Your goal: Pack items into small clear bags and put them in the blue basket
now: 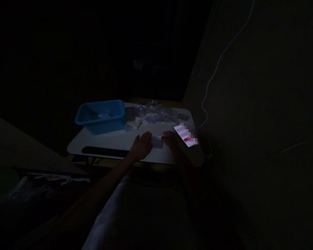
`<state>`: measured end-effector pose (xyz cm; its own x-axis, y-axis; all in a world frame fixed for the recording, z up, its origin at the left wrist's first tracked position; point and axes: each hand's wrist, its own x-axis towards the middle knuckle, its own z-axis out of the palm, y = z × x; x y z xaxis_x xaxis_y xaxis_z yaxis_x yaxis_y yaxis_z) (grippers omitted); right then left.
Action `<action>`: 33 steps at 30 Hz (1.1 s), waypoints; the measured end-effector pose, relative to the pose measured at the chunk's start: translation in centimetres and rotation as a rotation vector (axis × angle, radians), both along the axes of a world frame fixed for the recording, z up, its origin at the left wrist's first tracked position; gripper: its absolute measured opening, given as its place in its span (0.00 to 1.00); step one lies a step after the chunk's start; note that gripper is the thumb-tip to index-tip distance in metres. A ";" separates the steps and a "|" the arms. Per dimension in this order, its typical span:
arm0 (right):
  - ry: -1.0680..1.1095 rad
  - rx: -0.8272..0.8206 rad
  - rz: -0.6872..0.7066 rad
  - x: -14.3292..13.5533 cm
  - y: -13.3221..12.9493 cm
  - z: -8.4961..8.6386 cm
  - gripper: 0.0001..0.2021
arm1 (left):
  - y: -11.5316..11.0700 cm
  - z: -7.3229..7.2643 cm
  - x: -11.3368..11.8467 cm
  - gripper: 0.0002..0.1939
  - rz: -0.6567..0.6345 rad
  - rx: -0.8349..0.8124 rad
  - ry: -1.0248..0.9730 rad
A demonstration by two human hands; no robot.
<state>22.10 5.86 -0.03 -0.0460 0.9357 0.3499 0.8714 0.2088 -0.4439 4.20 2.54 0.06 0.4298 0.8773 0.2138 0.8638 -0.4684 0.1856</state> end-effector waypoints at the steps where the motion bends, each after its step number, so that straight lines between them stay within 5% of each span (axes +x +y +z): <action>1: 0.017 -0.023 0.006 0.1 -0.1 0.1 0.14 | 0.2 -0.1 -0.1 0.26 0.000 -0.009 -0.040; 8: 0.373 -0.240 0.111 -0.5 -1.0 1.4 0.17 | 2.2 -0.5 -1.8 0.20 0.045 -0.175 -0.732; 11: 0.528 -0.270 0.189 -1.4 -0.7 1.1 0.18 | 2.3 -0.4 -2.1 0.18 0.031 -0.264 -0.870; 17: 0.726 -0.306 0.272 -2.3 -0.3 0.0 0.20 | 1.9 -0.2 -2.0 0.15 -0.041 -0.328 -0.825; 33: 0.822 -0.290 0.187 -2.1 -0.7 0.8 0.13 | 1.9 -0.4 -1.9 0.10 0.038 -0.311 -0.862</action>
